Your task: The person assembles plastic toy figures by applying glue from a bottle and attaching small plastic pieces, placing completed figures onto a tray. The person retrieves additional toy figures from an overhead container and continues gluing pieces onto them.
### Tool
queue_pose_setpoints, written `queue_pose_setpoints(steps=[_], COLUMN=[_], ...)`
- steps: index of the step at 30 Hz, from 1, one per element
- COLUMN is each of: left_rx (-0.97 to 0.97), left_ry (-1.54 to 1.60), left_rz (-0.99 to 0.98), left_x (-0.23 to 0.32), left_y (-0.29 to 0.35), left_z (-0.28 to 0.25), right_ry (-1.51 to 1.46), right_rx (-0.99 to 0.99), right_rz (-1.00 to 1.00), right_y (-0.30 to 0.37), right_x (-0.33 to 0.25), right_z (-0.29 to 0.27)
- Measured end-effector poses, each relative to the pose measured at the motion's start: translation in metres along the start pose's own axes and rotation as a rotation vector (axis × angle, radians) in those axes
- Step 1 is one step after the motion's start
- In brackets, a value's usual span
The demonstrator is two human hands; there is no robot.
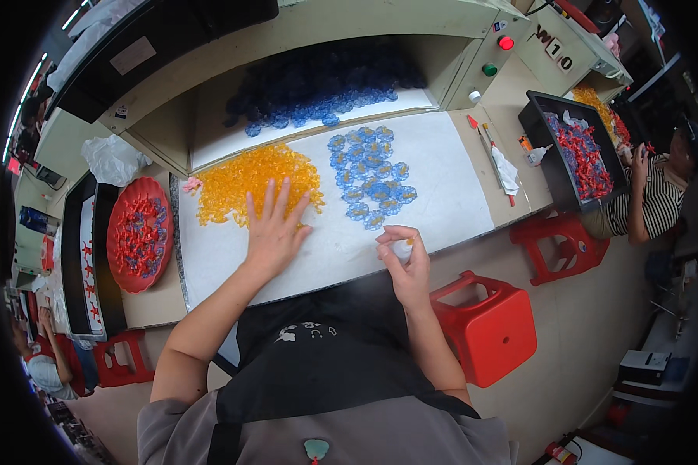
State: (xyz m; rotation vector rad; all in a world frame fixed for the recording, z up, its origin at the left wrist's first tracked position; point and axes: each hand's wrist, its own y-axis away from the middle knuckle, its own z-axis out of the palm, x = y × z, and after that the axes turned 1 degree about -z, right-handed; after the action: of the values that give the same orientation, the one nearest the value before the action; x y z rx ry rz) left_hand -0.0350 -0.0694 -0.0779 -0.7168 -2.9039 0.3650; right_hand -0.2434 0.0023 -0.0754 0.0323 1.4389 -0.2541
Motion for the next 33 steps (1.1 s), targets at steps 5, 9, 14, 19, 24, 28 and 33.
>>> queue_pose_setpoints(steps=[5, 9, 14, 19, 24, 28, 33], left_rx=[0.047, 0.042, 0.131, 0.211, 0.209, 0.376, 0.668], left_ry=[0.083, 0.074, -0.052, 0.180, 0.323, 0.530, 0.370], left_rz=[-0.018, -0.050, -0.349, -0.641, -0.547, -0.347, 0.029], left_x=[0.014, 0.001, -0.026, -0.072, -0.067, -0.081, -0.087], left_y=[-0.033, -0.045, -0.020, 0.007, 0.002, 0.028, 0.025], left_z=[0.024, 0.029, -0.007, 0.028, 0.013, -0.025, -0.194], right_ry=[0.006, 0.100, 0.235, 0.288, 0.463, 0.426, 0.353], right_rx=[-0.011, 0.082, 0.277, 0.302, 0.212, 0.296, 0.509], right_rz=[0.014, -0.122, -0.213, -0.257, -0.269, -0.230, -0.612], right_y=[-0.005, -0.017, -0.059, -0.099, -0.112, -0.103, -0.082], right_x=[0.000, -0.002, 0.019, 0.032, 0.051, 0.025, -0.049], right_z=[0.007, -0.004, -0.071, -0.094, -0.119, -0.088, -0.064])
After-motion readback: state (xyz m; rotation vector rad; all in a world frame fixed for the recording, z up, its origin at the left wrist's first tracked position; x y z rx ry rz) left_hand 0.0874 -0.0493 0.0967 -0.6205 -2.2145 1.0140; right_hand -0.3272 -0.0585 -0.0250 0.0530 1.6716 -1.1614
